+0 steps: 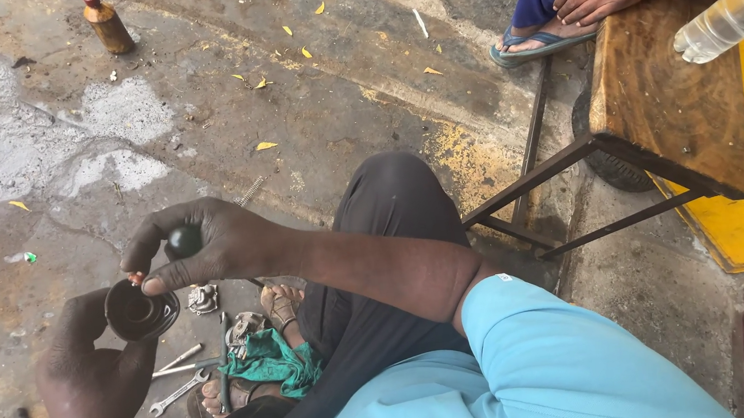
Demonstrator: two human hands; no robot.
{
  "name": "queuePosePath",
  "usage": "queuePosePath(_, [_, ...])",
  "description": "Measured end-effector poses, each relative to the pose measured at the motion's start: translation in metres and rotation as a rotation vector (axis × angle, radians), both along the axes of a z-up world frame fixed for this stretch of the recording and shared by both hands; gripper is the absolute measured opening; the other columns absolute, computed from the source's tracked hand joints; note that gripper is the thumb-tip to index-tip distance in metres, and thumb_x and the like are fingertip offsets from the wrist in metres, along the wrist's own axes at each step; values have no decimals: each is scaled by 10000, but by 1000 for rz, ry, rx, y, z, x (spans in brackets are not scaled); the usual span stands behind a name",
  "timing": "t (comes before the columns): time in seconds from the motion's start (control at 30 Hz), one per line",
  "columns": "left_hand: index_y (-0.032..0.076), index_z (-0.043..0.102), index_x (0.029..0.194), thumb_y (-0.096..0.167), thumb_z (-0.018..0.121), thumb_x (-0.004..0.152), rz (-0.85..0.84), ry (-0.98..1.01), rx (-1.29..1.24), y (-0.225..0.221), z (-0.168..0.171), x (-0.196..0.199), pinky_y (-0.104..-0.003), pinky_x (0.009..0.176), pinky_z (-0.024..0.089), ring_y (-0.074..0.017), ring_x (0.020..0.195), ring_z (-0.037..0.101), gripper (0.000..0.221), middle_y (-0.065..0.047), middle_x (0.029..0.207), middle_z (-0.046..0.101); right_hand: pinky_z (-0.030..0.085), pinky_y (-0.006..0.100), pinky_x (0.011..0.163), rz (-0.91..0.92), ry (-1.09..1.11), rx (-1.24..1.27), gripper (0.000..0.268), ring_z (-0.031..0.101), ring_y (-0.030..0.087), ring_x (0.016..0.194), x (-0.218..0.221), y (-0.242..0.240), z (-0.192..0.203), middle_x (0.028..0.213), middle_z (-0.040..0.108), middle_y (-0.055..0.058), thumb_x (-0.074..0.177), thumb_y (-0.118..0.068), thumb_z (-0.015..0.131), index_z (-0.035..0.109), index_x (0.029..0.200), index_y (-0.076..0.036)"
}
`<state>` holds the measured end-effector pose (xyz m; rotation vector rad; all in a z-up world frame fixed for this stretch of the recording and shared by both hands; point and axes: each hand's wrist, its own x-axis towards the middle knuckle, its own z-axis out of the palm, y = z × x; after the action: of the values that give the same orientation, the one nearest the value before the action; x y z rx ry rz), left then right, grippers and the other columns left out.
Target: Repairing and assembling a carburetor component using a screwdriver.
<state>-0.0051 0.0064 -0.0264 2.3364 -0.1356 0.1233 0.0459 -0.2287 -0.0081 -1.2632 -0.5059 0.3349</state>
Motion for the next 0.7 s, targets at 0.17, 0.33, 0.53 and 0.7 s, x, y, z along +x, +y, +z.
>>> queuePosePath(0.17, [82, 700, 1198, 221, 853, 862, -4, -3, 2, -2, -3, 2, -331, 682, 549, -191, 753, 736, 394, -122, 1024, 771, 592, 242, 881, -72, -5, -68, 297, 707, 76, 976, 7, 3, -13, 1075, 774, 6, 893, -275, 864, 768, 1115, -102])
queuePosePath(0.33, [81, 697, 1187, 227, 857, 853, 0, -6, 23, -2, -5, 2, -335, 678, 550, -193, 744, 734, 398, -127, 1037, 769, 605, 259, 903, -100, 25, -28, 264, 718, 95, 991, 7, 6, -21, 1027, 772, 22, 895, -255, 874, 771, 1069, -85])
queuePosePath(0.53, [95, 700, 1201, 241, 848, 861, 4, 25, 50, -2, -5, 3, -341, 664, 552, -199, 719, 737, 399, -115, 1052, 775, 607, 295, 946, -57, 29, -28, 270, 733, 122, 1030, 5, 6, -21, 1073, 784, 34, 926, -261, 845, 773, 1129, -99])
queuePosePath(0.7, [101, 702, 1190, 236, 847, 862, -3, 8, 54, 0, -4, 3, -335, 681, 556, -197, 746, 744, 383, -106, 1045, 776, 597, 321, 1005, -89, -6, -135, 337, 744, 140, 1080, 7, 6, -21, 1128, 802, 53, 941, -299, 827, 780, 1204, -94])
